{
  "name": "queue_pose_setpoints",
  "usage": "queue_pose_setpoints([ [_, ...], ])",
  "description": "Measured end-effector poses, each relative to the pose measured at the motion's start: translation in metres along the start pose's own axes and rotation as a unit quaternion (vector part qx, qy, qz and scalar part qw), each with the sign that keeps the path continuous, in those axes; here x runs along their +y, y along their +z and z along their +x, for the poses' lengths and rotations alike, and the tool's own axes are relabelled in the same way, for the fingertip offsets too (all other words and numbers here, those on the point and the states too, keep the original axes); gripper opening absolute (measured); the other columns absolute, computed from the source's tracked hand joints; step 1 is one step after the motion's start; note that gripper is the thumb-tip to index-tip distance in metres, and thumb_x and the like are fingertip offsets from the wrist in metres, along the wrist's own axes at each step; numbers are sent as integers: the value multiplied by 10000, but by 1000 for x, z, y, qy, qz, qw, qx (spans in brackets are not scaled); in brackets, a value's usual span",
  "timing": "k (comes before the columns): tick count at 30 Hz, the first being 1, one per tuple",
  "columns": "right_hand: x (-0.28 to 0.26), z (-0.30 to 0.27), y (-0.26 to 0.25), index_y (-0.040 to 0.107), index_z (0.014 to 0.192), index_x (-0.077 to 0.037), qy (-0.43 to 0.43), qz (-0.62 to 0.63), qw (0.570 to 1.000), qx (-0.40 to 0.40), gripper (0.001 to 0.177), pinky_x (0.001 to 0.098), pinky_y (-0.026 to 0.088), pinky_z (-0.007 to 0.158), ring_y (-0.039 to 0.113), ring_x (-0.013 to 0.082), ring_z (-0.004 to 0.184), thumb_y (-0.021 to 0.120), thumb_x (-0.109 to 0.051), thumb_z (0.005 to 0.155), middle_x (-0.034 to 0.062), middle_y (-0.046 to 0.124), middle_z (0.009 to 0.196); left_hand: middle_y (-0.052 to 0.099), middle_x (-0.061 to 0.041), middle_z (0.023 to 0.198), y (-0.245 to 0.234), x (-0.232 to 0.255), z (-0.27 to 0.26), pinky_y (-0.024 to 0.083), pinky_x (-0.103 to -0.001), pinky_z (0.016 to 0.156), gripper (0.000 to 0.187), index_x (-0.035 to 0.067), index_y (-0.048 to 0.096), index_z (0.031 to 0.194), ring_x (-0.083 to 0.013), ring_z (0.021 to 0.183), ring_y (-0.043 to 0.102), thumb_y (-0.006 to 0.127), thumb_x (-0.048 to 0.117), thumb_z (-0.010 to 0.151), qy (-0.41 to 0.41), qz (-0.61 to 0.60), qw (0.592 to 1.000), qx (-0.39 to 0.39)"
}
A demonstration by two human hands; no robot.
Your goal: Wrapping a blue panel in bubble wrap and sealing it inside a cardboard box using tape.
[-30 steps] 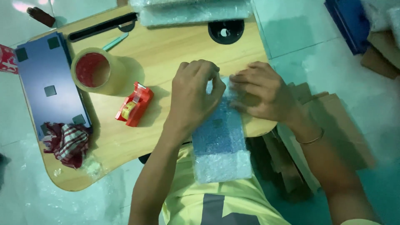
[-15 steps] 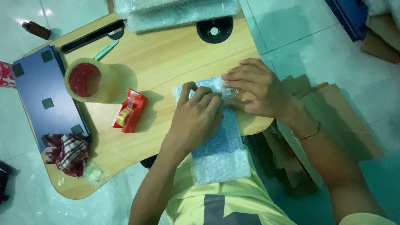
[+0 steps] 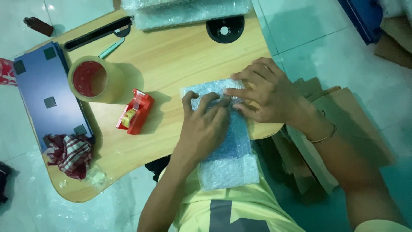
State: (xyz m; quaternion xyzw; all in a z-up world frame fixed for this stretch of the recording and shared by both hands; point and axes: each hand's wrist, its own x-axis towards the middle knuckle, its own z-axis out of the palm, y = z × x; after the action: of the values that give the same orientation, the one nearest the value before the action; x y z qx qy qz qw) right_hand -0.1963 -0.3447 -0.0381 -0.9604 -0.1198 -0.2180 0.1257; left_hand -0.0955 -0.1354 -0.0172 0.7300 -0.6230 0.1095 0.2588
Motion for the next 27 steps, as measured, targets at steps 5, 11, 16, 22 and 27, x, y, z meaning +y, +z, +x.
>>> queue_pose_setpoints([
  [5,5,-3,6,755,1145,-247,1,-1,1000,2,260,509,452,1039,617,246,1087,678,-395,946,50,643,1176,661,-90,965,1,7,-13,366,-589,908,67,130,715,937,-312,1022,601,689,71,917,-19,38,999,16],
  [11,3,-3,6,766,1141,-276,17,0,1000,-4,270,507,455,1044,618,236,1069,700,-425,926,30,645,1153,573,-66,864,-5,11,-10,378,-567,882,113,107,716,942,-267,898,577,632,34,957,-22,44,998,-28],
  [16,3,-4,3,776,1129,-286,21,-4,1000,-11,272,510,460,1048,624,230,1061,717,-442,914,21,655,1138,566,-60,832,-17,17,-5,397,-559,881,73,87,721,923,-250,845,568,662,44,929,-18,64,995,-69],
  [22,3,-7,8,772,1156,-298,31,-2,999,-19,293,505,437,1086,625,235,1101,719,-448,910,16,646,1146,653,-188,1218,-31,21,-8,305,-583,1028,244,51,701,1150,-321,1209,556,488,62,1031,-10,63,985,-161],
  [27,3,-6,5,763,1178,-300,37,8,999,-26,304,520,427,1096,632,248,1099,709,-468,931,21,638,1150,658,-250,1293,-32,24,-7,264,-576,1031,261,39,536,1264,-351,1252,508,370,125,1083,-62,-31,975,-211],
])
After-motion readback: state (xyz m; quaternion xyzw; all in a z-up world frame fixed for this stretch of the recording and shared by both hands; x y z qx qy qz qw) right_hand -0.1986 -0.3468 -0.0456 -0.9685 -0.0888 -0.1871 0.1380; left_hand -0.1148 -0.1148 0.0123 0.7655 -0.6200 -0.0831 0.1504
